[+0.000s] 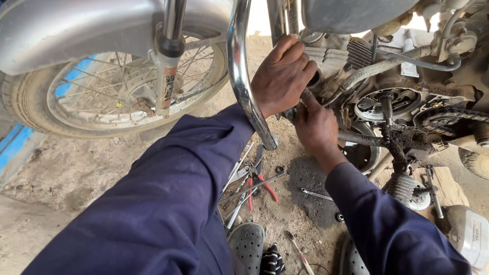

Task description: Repairing and adjusting components inside a motorcycle engine case, including handling a timing chain.

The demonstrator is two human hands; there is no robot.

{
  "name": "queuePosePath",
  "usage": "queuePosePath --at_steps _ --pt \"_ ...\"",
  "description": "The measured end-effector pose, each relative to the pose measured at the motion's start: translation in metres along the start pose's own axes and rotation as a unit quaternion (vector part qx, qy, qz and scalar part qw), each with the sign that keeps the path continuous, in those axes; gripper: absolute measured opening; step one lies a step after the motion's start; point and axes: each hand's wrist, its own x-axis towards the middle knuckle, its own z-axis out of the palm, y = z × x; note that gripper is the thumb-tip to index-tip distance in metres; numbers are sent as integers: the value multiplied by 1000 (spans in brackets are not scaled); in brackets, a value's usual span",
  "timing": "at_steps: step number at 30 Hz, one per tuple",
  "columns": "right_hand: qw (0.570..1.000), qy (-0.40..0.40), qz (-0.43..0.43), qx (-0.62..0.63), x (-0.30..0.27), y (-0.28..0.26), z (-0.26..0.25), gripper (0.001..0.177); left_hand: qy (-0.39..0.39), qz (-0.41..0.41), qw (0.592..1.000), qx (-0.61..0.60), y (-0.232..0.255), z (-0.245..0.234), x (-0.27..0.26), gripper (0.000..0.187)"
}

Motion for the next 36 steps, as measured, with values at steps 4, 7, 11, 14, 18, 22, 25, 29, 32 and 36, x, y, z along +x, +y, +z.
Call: queuePosePath --at_steps 4,7,11,14,18,22,25,29,32,36 --pt "996 -47 -2 -77 -3 -17 -23 34 10 8 1000 -14 0 1 1 6" --pt "989 -60 -3 -135 -10 -29 -36 46 18 7 999 -31 1 -2 2 5" --pt "986 -87 44 -135 -23 -34 -46 61 -4 10 1000 -28 0 1 2 7" --pt "1000 -7 3 -30 -42 -6 -29 49 -16 6 1000 -14 0 -2 6 9" --pt "973 87 163 135 -40 69 8 42 -12 2 1000 10 1 -11 9 6" --pt "925 146 176 302 -30 68 -11 72 -14 -8 1000 19 3 -10 6 3" --pt "956 77 202 201 -22 61 -24 90 -13 -13 1000 16 4 -8 6 3" --pt "947 -3 312 82 -25 48 -31 101 -5 -13 1000 13 4 -7 6 3" --pt "967 83 233 61 -36 92 5 89 -3 -10 1000 11 4 -7 5 5" --pt "966 102 206 120 -34 51 -25 95 -5 -11 1000 7 3 -6 4 7"
